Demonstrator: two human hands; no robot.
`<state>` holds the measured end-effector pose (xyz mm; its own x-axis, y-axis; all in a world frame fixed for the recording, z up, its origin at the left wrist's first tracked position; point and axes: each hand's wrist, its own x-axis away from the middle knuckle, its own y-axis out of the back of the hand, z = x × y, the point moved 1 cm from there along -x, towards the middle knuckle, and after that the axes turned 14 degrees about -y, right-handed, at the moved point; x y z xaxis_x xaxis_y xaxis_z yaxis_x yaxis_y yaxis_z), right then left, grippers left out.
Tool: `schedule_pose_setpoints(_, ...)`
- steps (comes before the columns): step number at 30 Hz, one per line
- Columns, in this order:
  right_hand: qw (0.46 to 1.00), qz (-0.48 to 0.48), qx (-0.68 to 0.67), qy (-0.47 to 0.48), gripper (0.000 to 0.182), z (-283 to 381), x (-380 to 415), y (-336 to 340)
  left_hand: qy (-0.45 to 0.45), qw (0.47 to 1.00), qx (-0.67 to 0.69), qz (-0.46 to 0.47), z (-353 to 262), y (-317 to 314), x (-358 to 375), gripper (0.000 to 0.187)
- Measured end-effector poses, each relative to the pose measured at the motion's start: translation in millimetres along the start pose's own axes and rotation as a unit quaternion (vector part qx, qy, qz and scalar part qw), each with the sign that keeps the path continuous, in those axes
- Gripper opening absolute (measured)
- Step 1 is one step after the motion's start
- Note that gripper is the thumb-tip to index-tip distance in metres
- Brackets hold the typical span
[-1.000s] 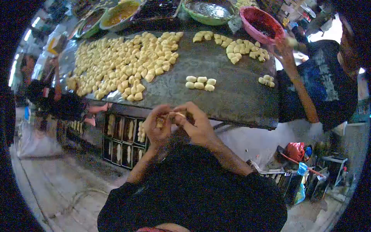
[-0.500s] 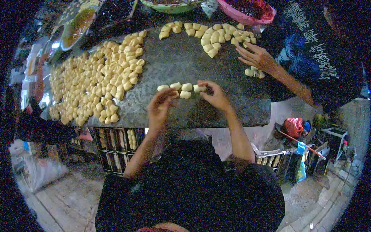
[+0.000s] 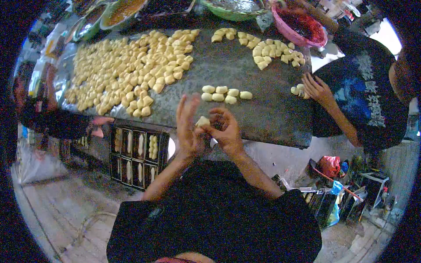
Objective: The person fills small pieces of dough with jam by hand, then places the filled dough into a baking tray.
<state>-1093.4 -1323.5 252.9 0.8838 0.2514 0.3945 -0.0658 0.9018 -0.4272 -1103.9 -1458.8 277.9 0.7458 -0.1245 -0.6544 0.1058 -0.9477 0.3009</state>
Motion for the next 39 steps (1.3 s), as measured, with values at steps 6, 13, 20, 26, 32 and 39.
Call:
schedule_pose_setpoints(6,0.989,0.055,-0.054,0.124,0.029,6,49,-36,-0.306,0.951,-0.001,0.052,-32,23,-27,0.046)
schedule_pose_setpoints(13,0.915,0.299,-0.27,-0.003,0.03,11,34,6,-0.319,0.892,0.29,0.134,-43,4,-78,0.04)
schedule_pose_setpoints(20,0.982,0.166,0.054,0.074,0.042,170,-93,37,0.021,0.916,0.399,-0.044,42,-55,-132,0.128)
schedule_pose_setpoints(26,0.779,-0.112,0.556,0.268,0.029,314,-403,125,0.195,0.936,0.295,-0.014,91,-49,-109,0.096)
schedule_pose_setpoints(32,0.596,-0.007,0.8,0.072,0.038,305,-530,122,0.229,0.939,0.238,-0.096,97,-45,-82,0.06)
schedule_pose_setpoints(39,0.66,0.012,0.746,0.086,0.029,324,-489,120,0.215,0.935,0.249,-0.131,93,-34,-83,0.035)
